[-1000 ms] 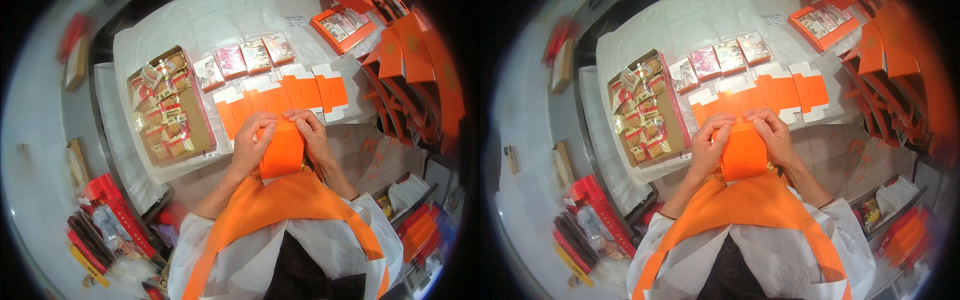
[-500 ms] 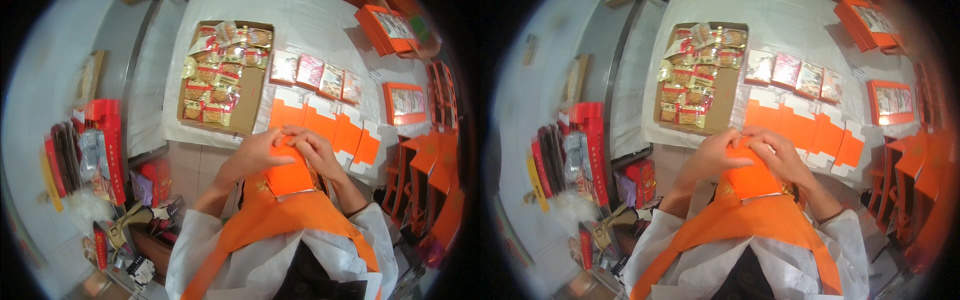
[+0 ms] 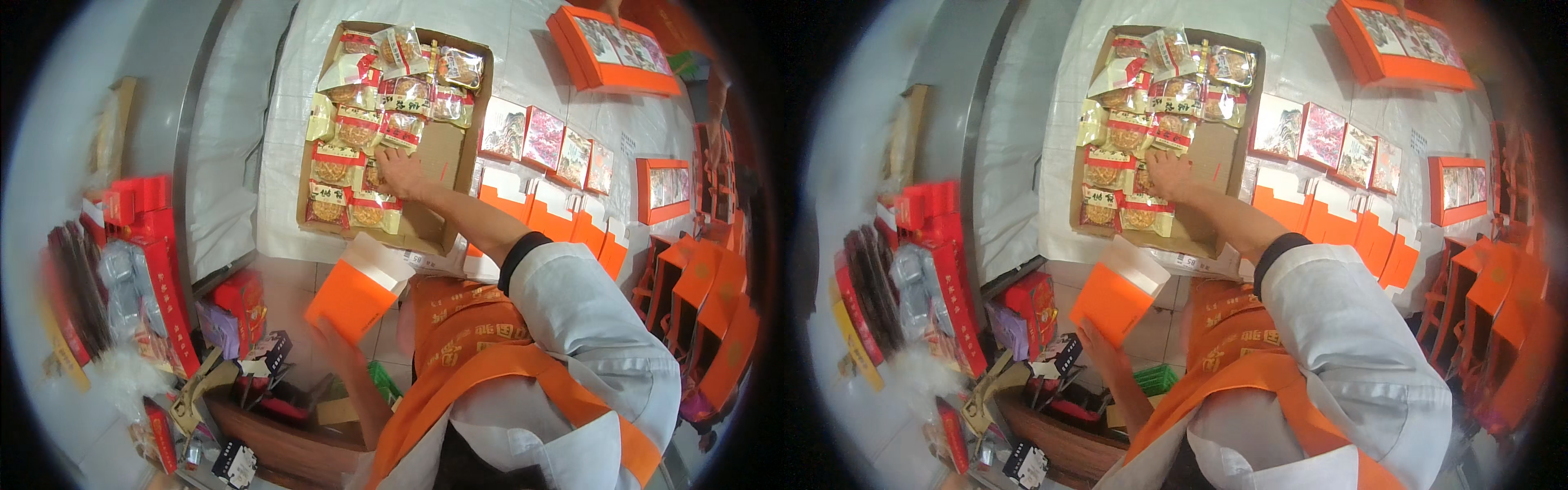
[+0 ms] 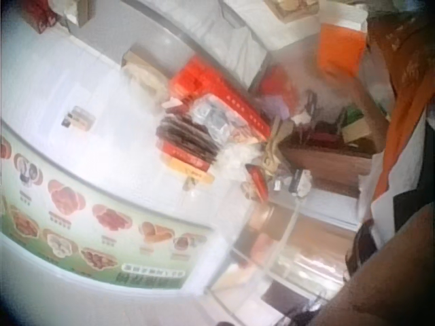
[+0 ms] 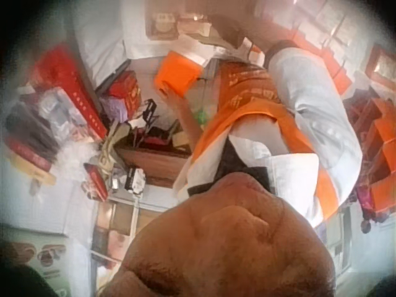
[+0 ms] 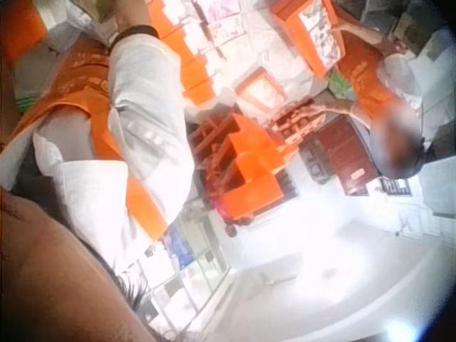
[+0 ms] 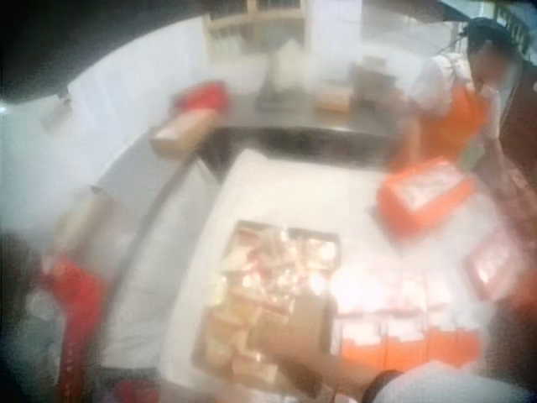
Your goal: The person folds flat orange cardboard pieces into small boxes, inserts individually wrapped snack packets, and closes the boxes. Completed boxes are stacked on the table. The person repeats this process for multiple units.
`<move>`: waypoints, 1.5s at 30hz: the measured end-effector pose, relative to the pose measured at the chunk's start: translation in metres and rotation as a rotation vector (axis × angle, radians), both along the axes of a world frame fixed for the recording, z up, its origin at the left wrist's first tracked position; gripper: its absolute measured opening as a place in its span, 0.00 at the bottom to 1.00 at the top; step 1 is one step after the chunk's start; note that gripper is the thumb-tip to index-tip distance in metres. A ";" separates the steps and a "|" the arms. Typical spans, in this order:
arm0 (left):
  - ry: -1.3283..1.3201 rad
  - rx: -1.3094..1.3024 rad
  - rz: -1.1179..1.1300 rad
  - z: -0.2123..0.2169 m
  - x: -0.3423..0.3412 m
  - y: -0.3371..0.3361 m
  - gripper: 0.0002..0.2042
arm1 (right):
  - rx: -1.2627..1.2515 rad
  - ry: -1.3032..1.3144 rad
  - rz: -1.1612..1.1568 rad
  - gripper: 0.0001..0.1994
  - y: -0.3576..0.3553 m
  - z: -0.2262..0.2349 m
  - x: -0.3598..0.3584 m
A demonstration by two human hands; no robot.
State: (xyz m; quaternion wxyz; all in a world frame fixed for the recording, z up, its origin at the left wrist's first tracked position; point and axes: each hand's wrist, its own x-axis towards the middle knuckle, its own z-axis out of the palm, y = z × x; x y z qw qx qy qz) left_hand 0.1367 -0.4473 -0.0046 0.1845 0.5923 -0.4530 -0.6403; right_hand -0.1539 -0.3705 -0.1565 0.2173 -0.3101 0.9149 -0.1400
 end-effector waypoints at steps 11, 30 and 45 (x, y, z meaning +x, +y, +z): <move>0.048 -0.108 -0.231 0.005 -0.050 -0.007 0.24 | -0.336 -0.317 -0.432 0.31 0.056 0.048 -0.016; 0.603 -0.082 -0.606 0.044 -0.155 0.148 0.27 | -1.162 -0.297 -0.779 0.10 0.245 0.209 0.073; 0.608 0.057 -1.352 0.076 -0.098 0.232 0.21 | -1.066 -0.549 -0.704 0.13 0.352 0.265 0.140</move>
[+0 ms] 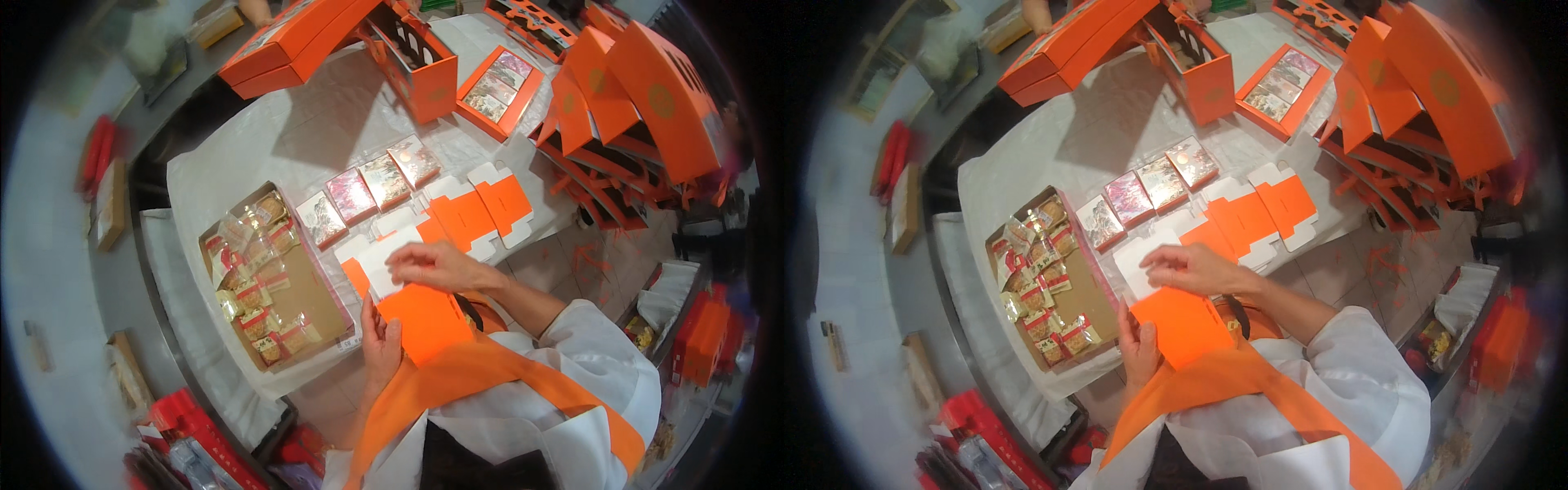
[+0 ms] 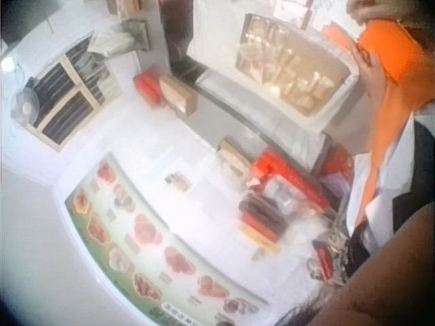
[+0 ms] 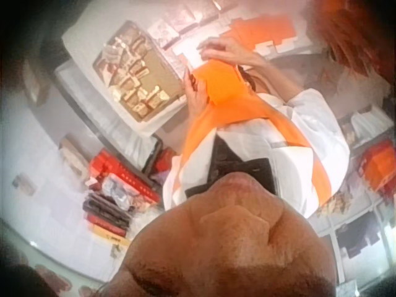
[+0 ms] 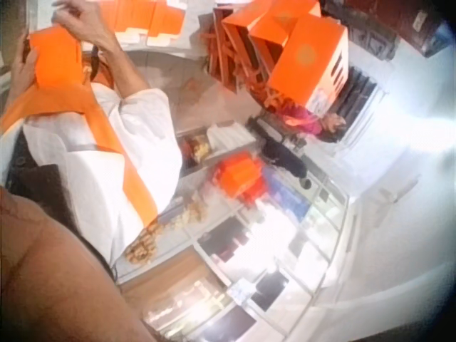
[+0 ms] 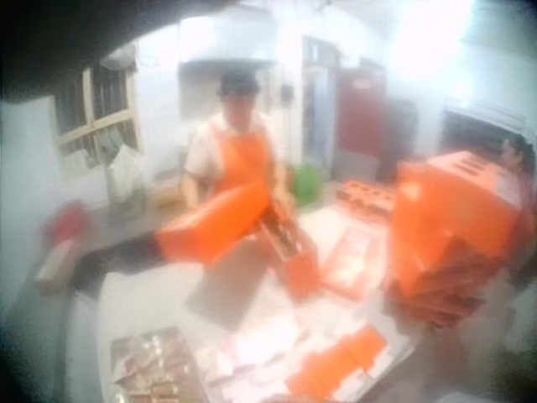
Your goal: The person folds flat orange cardboard pieces into small boxes, inserts individually wrapped snack packets, and closes the boxes. Completed boxes are stacked on the table. The person repeats this process for multiple units.
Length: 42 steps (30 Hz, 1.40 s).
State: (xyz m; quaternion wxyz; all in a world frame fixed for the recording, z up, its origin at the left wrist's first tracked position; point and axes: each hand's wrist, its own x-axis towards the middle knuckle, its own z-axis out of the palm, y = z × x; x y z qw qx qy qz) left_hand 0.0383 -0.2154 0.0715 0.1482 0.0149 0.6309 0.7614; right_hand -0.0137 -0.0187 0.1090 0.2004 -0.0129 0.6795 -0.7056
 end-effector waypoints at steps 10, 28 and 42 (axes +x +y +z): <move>0.174 -0.249 -0.082 0.018 -0.018 0.004 0.05 | -0.040 0.378 -0.247 0.06 -0.003 -0.012 0.050; 0.380 -0.270 0.013 0.026 -0.010 0.018 0.12 | -0.136 0.201 -0.384 0.13 -0.009 -0.010 0.074; 0.224 -0.176 -0.060 0.024 -0.018 0.013 0.06 | -0.156 0.097 -0.403 0.06 -0.010 -0.005 0.066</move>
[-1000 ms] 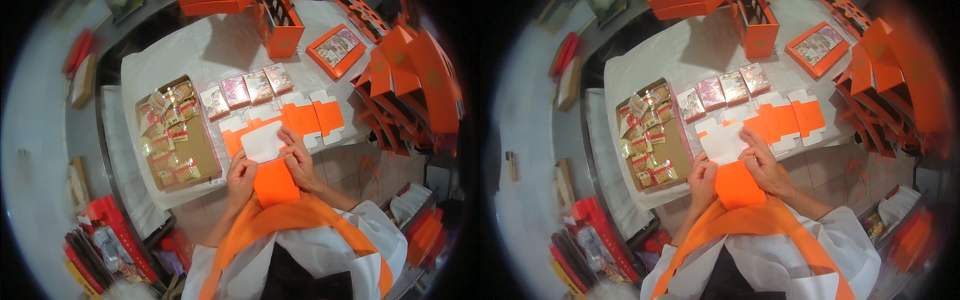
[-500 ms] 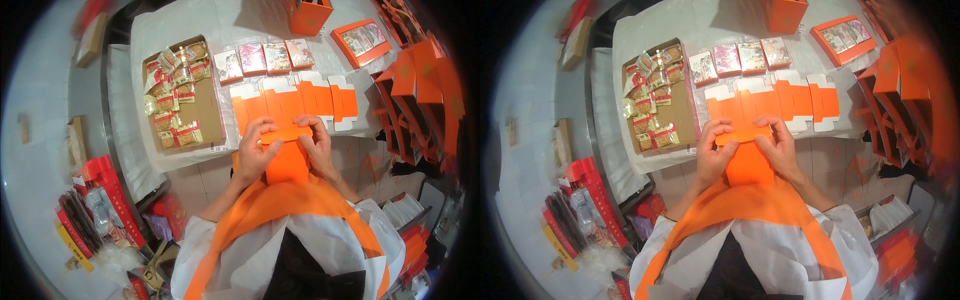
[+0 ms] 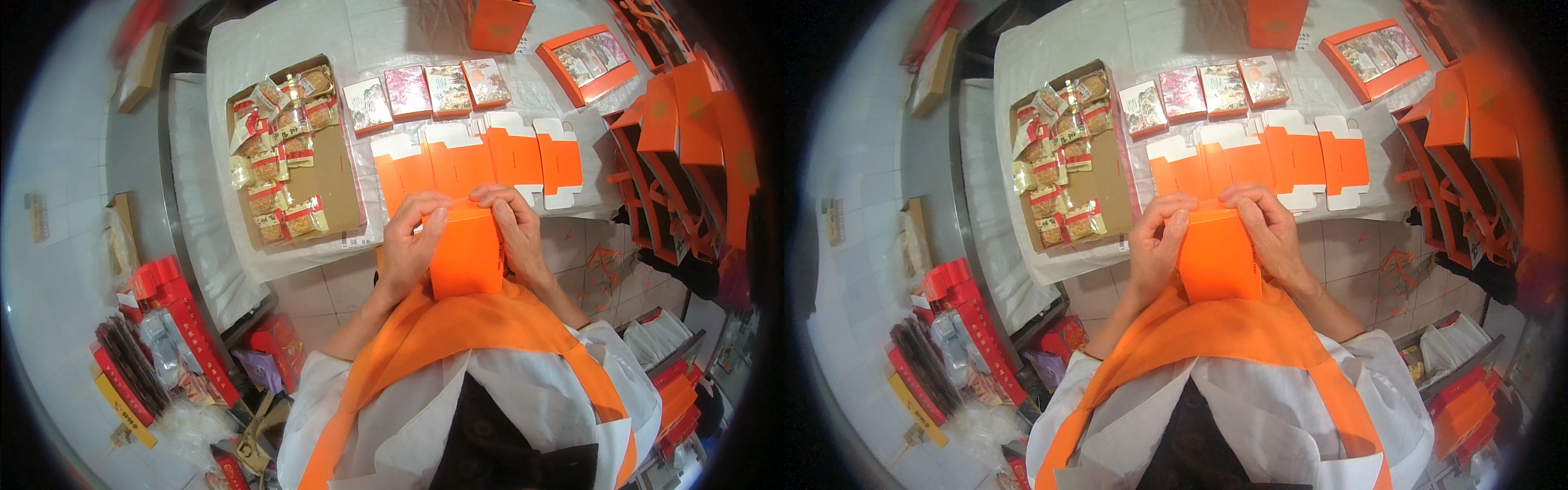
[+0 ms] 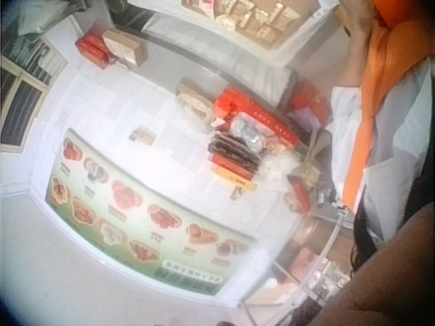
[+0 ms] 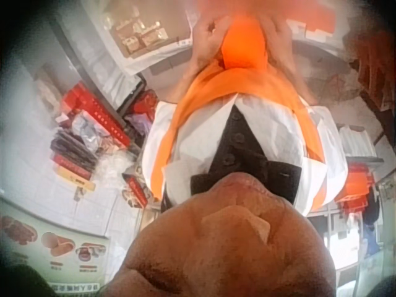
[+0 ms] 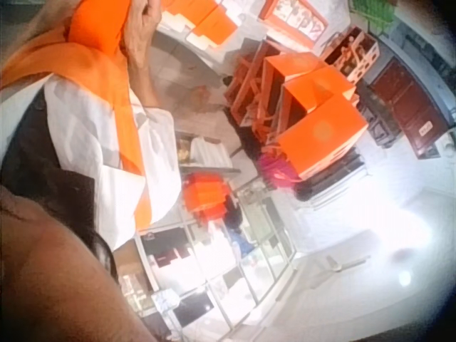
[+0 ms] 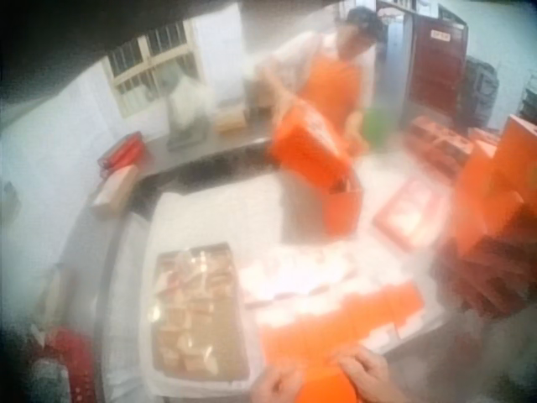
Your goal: The person folds flat orange cardboard pieces into small boxes, inserts individually wrapped snack packets, and closes the boxes. Completed boxes are stacked on the table. The person repeats this process for multiple units.
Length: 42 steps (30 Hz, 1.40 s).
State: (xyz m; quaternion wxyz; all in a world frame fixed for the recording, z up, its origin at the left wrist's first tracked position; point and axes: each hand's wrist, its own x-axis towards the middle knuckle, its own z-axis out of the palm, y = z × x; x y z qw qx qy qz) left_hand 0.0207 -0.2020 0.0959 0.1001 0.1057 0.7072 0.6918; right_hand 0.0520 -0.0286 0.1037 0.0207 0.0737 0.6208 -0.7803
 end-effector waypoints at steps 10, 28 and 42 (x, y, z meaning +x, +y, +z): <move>-0.122 0.290 -0.012 -0.008 0.008 -0.009 0.15 | -0.082 0.049 -0.050 0.06 -0.007 -0.022 -0.006; -0.478 0.329 0.272 -0.090 -0.027 -0.012 0.27 | -0.340 -0.484 0.132 0.24 -0.006 -0.112 -0.073; -0.559 -0.190 0.324 -0.210 -0.024 -0.062 0.22 | -0.179 -0.586 0.074 0.22 -0.086 -0.238 -0.208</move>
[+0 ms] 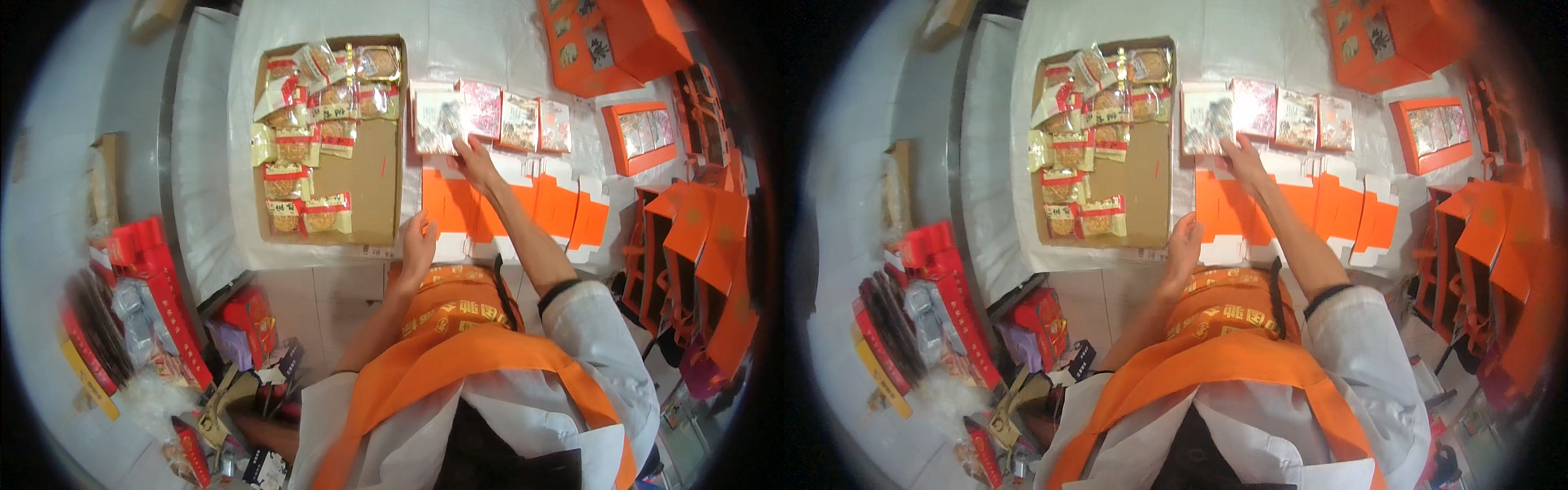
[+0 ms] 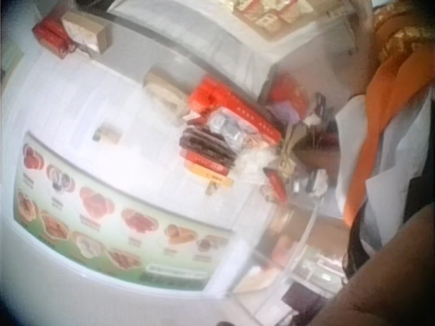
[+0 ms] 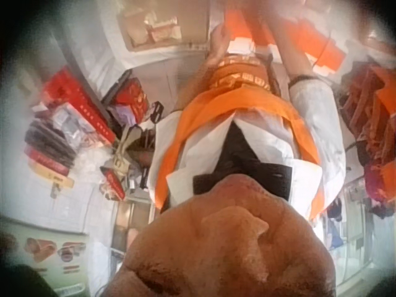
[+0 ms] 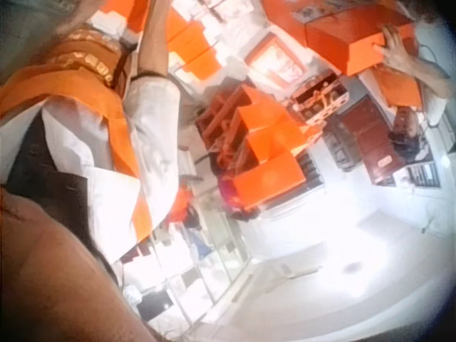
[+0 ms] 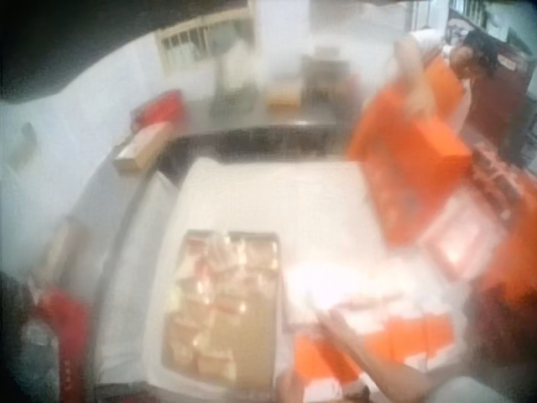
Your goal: The person folds flat orange cardboard pieces into small boxes, inserts individually wrapped snack packets, and closes the boxes. Completed boxes are stacked on the table. The person repeats this process for multiple units.
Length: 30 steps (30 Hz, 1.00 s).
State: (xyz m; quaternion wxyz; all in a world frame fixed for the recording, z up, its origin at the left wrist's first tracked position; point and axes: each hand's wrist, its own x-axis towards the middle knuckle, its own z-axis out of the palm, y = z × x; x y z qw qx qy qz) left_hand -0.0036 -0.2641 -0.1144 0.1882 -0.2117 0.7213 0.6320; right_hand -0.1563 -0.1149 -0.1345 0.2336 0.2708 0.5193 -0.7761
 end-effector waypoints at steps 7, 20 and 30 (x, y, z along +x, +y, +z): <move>-0.082 -0.054 -0.064 -0.014 0.024 0.002 0.21 | 0.325 0.218 0.069 0.18 0.016 -0.014 0.006; 0.056 -0.434 -0.348 -0.070 0.013 0.131 0.19 | 1.265 0.472 0.563 0.27 0.110 -0.044 0.192; 0.159 -0.447 -0.106 -0.089 -0.024 0.153 0.26 | 1.121 0.442 0.627 0.31 0.125 -0.039 0.189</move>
